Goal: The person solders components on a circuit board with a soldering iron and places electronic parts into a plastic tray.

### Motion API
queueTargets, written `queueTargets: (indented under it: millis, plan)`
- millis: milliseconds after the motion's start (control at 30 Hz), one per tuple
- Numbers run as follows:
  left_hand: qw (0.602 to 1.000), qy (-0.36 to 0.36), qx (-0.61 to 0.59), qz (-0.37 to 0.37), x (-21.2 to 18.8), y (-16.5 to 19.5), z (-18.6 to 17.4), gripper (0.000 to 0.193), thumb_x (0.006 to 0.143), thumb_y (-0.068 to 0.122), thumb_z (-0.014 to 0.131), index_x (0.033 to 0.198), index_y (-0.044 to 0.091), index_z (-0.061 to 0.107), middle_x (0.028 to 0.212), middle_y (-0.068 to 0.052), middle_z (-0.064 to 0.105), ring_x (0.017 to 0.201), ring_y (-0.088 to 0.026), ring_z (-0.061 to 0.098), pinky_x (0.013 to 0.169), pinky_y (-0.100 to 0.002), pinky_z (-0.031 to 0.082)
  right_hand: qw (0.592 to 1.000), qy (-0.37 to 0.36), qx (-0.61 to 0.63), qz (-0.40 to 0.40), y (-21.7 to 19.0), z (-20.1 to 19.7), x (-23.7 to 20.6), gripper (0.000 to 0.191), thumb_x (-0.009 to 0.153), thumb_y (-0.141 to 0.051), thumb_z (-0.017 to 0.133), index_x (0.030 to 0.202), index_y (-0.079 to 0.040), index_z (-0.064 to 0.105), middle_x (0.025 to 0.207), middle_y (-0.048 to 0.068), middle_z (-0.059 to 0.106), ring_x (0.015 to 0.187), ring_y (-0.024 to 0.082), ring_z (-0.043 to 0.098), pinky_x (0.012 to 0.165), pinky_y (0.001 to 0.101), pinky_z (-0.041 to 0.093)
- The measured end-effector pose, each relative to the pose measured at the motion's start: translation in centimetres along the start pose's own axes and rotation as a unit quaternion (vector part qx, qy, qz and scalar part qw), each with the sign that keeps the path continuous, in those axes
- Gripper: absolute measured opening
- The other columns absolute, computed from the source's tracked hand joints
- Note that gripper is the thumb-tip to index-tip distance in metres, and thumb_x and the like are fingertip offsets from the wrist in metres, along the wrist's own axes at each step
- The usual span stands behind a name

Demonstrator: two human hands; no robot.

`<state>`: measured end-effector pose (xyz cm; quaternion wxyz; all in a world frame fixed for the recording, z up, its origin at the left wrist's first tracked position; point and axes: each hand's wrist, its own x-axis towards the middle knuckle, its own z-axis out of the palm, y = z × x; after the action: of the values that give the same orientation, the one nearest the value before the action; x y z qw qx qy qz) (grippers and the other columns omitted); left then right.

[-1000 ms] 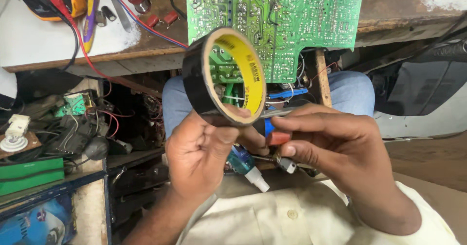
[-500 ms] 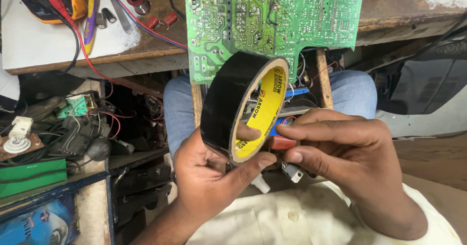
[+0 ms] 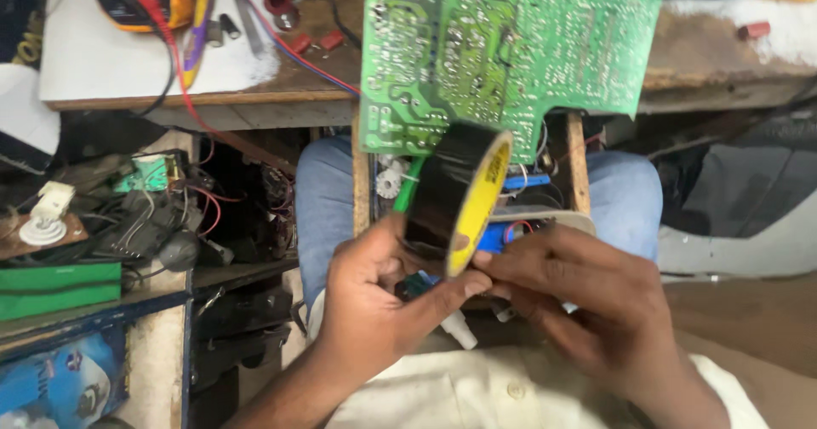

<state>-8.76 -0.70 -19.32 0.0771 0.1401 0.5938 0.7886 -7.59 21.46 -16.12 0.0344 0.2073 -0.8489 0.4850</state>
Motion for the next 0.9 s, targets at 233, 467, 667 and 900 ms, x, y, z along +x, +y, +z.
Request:
queueTargets:
  millis: [233, 467, 667, 900]
  plan:
    - [0.898, -0.068, 0.399, 0.171, -1.3, 3.1, -3.8, 0.034, 0.082, 0.004, 0.081, 0.114, 0.006, 0.07, 0.103, -0.013, 0.07, 0.093, -0.028, 0.073, 0.082, -0.035, 0.06, 0.998, -0.031, 0.004, 0.055, 3.5, 0.0, -1.6, 0.026, 0.079, -0.005, 0.084, 0.103, -0.003, 0.074, 0.095, 0.007, 0.072, 0.087, 0.019, 0.068, 0.074, 0.0305, 0.057]
    - [0.835, -0.203, 0.467, 0.209, -1.6, 4.3, -4.7, 0.048, 0.078, 0.003, 0.065, 0.125, 0.014, 0.073, 0.09, -0.008, 0.063, 0.09, -0.029, 0.065, 0.093, -0.047, 0.052, 0.98, -0.032, -0.17, 0.098, 3.2, -1.1, -2.1, 0.029, 0.079, -0.003, 0.074, 0.108, -0.007, 0.072, 0.101, 0.007, 0.076, 0.09, 0.019, 0.075, 0.075, 0.0311, 0.059]
    - [0.781, -0.009, 0.535, 0.322, 3.4, 4.2, -7.7, 0.038, 0.092, -0.002, 0.063, 0.128, 0.008, 0.067, 0.109, -0.013, 0.068, 0.102, -0.029, 0.066, 0.095, -0.045, 0.053, 0.975, -0.031, -0.208, 0.074, 2.1, -0.8, -1.3, 0.033, 0.074, -0.002, 0.074, 0.106, -0.01, 0.075, 0.093, 0.006, 0.073, 0.084, 0.02, 0.076, 0.074, 0.0335, 0.06]
    - [0.761, 0.072, 0.602, 0.23, 12.7, 4.8, -12.5, 0.022, 0.089, 0.005, 0.071, 0.111, 0.0, 0.072, 0.1, -0.019, 0.07, 0.096, -0.041, 0.066, 0.081, -0.05, 0.053, 0.98, 0.013, -0.199, 0.014, 2.1, 0.8, -1.3, 0.033, 0.073, 0.0, 0.075, 0.106, -0.008, 0.076, 0.095, 0.007, 0.07, 0.091, 0.023, 0.074, 0.078, 0.0344, 0.058]
